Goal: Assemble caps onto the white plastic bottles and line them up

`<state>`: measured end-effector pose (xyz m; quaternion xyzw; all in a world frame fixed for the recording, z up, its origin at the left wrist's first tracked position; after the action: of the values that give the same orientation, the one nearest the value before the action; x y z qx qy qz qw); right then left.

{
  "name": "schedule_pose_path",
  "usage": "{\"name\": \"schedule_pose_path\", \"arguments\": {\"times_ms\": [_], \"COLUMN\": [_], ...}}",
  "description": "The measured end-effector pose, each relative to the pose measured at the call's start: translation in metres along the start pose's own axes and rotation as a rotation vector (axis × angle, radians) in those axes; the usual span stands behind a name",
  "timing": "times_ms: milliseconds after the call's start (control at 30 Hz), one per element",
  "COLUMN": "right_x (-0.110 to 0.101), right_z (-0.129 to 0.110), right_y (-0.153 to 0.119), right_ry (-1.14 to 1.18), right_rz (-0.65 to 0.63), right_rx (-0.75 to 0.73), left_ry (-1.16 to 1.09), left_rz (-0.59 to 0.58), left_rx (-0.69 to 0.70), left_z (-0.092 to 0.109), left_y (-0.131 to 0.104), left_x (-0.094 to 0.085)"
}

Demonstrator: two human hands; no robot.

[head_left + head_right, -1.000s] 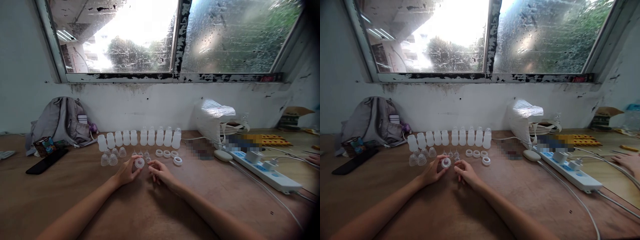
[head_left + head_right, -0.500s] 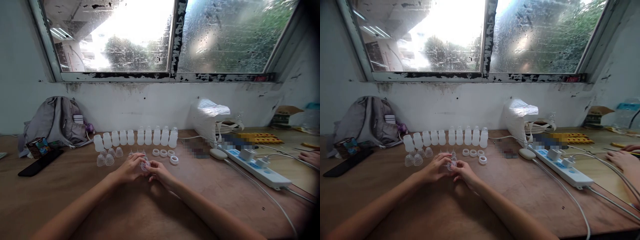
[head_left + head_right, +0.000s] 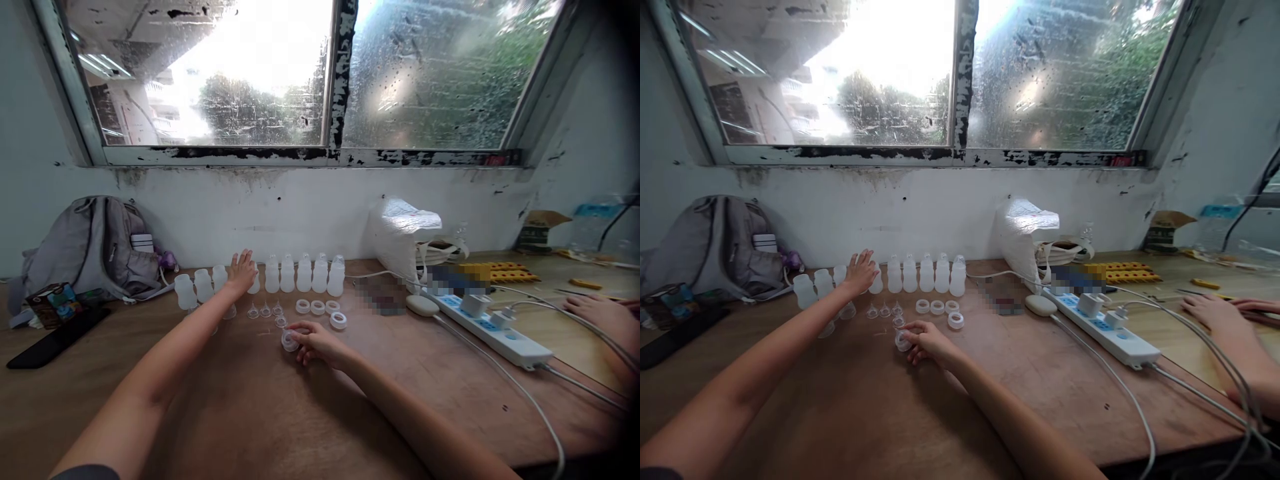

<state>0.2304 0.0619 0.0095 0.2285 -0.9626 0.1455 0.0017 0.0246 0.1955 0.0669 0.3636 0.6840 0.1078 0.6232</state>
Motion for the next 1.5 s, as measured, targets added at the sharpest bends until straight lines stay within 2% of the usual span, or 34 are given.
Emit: {"name": "schedule_pose_path", "arguments": {"times_ms": [100, 167, 233, 333, 400, 500, 567, 667, 733, 800, 833, 900, 967, 1033, 1167, 1300, 1433, 1500], "right_x": [-0.003, -0.005, -0.008, -0.010, -0.009, -0.004, -0.001, 0.002, 0.002, 0.001, 0.001, 0.000, 0.000, 0.000, 0.002, 0.009, 0.015, 0.015], "right_z": [-0.001, 0.001, 0.002, 0.006, 0.007, 0.008, 0.007, 0.007, 0.008, 0.010, 0.010, 0.012, 0.011, 0.006, -0.010, -0.018, -0.015, -0.013], "right_y": [0.000, 0.001, 0.002, 0.003, 0.003, 0.002, 0.001, -0.002, -0.003, -0.003, -0.003, -0.001, 0.002, 0.001, -0.008, -0.018, -0.018, -0.017], "right_ry": [-0.040, -0.060, -0.075, -0.190, -0.404, -0.792, -0.947, -1.018, -1.020, -1.014, -1.013, -1.009, -0.977, -0.880, -0.482, -0.235, -0.209, -0.182], "right_rz": [0.005, -0.002, -0.039, -0.108, -0.064, 0.149, 0.240, 0.240, 0.220, 0.220, 0.229, 0.266, 0.303, 0.359, 0.461, 0.362, 0.158, 0.107], "right_rx": [0.005, 0.008, 0.007, -0.002, -0.057, -0.273, -0.370, -0.380, -0.397, -0.423, -0.433, -0.445, -0.462, -0.525, -0.695, -0.746, -0.664, -0.616], "left_ry": [-0.012, -0.017, -0.019, -0.108, -0.261, -0.498, -0.600, -0.745, -0.877, -1.038, -1.104, -1.184, -1.221, -1.241, -1.215, -1.228, -1.276, -1.303], "left_rz": [0.014, 0.035, 0.059, 0.135, 0.193, 0.208, 0.183, 0.105, 0.072, 0.093, 0.067, -0.070, -0.235, -0.330, -0.325, -0.307, -0.345, -0.360], "left_rx": [-0.020, -0.033, -0.032, 0.007, 0.072, 0.134, 0.158, 0.261, 0.257, 0.121, 0.056, -0.021, -0.029, -0.042, -0.012, 0.009, -0.041, -0.061], "left_z": [0.002, 0.003, 0.002, 0.002, 0.004, 0.015, 0.026, 0.043, 0.051, 0.054, 0.055, 0.057, 0.058, 0.059, 0.058, 0.057, 0.056, 0.055], "left_y": [-0.001, -0.002, -0.003, -0.012, -0.026, -0.059, -0.084, -0.117, -0.134, -0.143, -0.146, -0.148, -0.148, -0.145, -0.142, -0.142, -0.144, -0.144], "left_x": [0.007, 0.005, -0.003, -0.029, -0.049, -0.072, -0.078, -0.070, -0.059, -0.050, -0.046, -0.042, -0.043, -0.046, -0.057, -0.064, -0.063, -0.062]}}
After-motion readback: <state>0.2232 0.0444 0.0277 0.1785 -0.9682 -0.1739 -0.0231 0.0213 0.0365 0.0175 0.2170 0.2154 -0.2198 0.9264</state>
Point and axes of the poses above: each hand's wrist, its own y-axis towards the middle knuckle, its own x-axis out of the palm, z = x × y, the point moved 1 cm from there along y, towards the middle knuckle, and after that the axes turned 1 degree about -z, right-handed, at the moved point
